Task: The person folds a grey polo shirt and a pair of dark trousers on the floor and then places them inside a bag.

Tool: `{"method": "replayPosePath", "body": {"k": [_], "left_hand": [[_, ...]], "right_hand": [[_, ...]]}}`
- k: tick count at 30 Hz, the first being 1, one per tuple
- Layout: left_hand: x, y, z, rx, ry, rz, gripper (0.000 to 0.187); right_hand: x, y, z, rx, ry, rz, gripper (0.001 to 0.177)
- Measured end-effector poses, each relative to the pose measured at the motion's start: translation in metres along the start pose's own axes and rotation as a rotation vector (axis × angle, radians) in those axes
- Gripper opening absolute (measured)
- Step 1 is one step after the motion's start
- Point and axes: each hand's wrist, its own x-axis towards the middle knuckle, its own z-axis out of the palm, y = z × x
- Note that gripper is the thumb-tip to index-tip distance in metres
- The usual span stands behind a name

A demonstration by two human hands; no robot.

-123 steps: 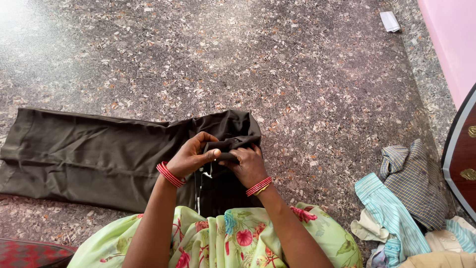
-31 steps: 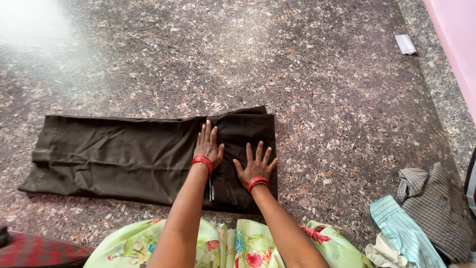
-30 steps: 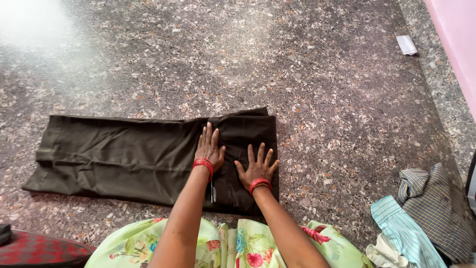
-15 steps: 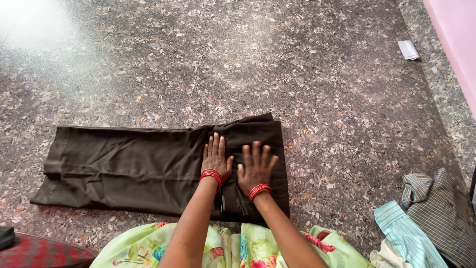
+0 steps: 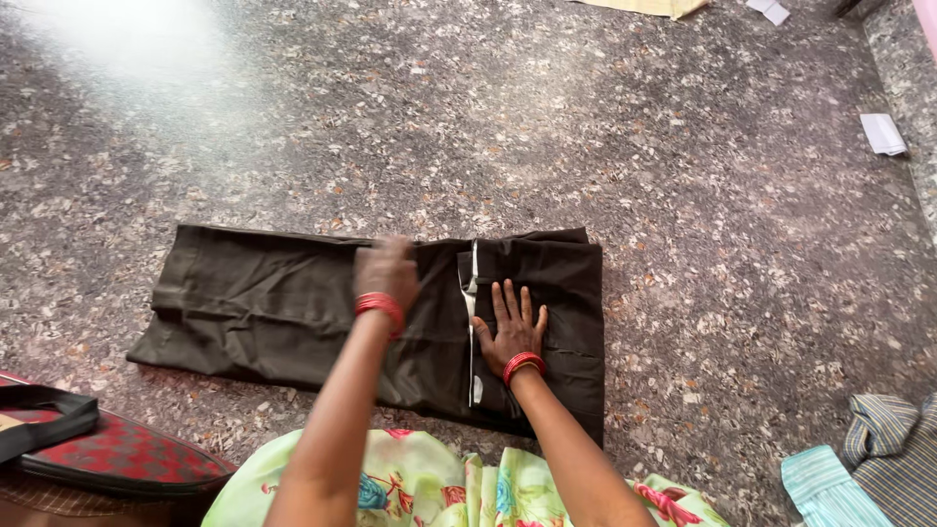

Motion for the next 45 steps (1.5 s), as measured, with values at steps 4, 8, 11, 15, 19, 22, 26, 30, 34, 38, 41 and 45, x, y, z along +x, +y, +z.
{"method": "replayPosePath", "body": {"k": [4,8,11,15,19,22,26,30,34,38,41,45], "left_hand": [[-0.061,-0.108,-0.024,0.004,0.520,-0.532,0.053],[-0.064,-0.078,-0.011,0.078,0.476,-0.395,0.051],[-0.069,0.037,0.013,-0.026,0.398,0.265,0.059],[-0.106,0.125,0.016,-0.271,-0.133,0.182,0.063],[-0.113,0.123,0.009,-0.118,-0.274,0.144,0.063],[-0.109,0.125,0.004,-0.126,-0.261,0.146,0.063],[-0.107,0.124,0.003,-0.141,-0.235,0.144,0.063],[-0.112,0.125,-0.002,-0.126,-0.228,0.139,0.063],[-0.121,0.137,-0.007,-0.253,-0.209,0.174,0.060],[-0.111,0.164,0.039,-0.429,-0.311,0.147,0.052],[-0.082,0.175,0.109,-0.877,-0.409,0.095,0.045],[-0.066,0.163,0.160,-1.622,-0.447,0.151,0.039]], "right_hand": [[0.001,-0.003,-0.008,0.020,-0.058,0.018,0.082],[0.005,-0.002,-0.004,0.030,-0.069,0.021,0.079],[0.007,0.005,0.009,-0.019,-0.107,0.048,0.071],[0.019,0.030,0.025,0.036,-0.093,0.023,0.066],[0.014,0.098,-0.012,0.970,-0.113,0.130,0.059],[-0.048,0.144,-0.045,0.445,0.054,0.439,0.076],[-0.072,0.160,-0.048,0.628,-0.097,0.799,0.094],[-0.068,0.143,-0.084,1.253,-0.308,0.793,0.085],[-0.066,0.110,-0.161,1.262,-0.303,0.649,0.074],[-0.080,0.060,-0.218,1.035,-0.262,0.290,0.066],[-0.090,0.021,-0.233,1.061,-0.335,0.286,0.066],[-0.094,-0.025,-0.216,0.834,-0.258,0.175,0.072]]}}
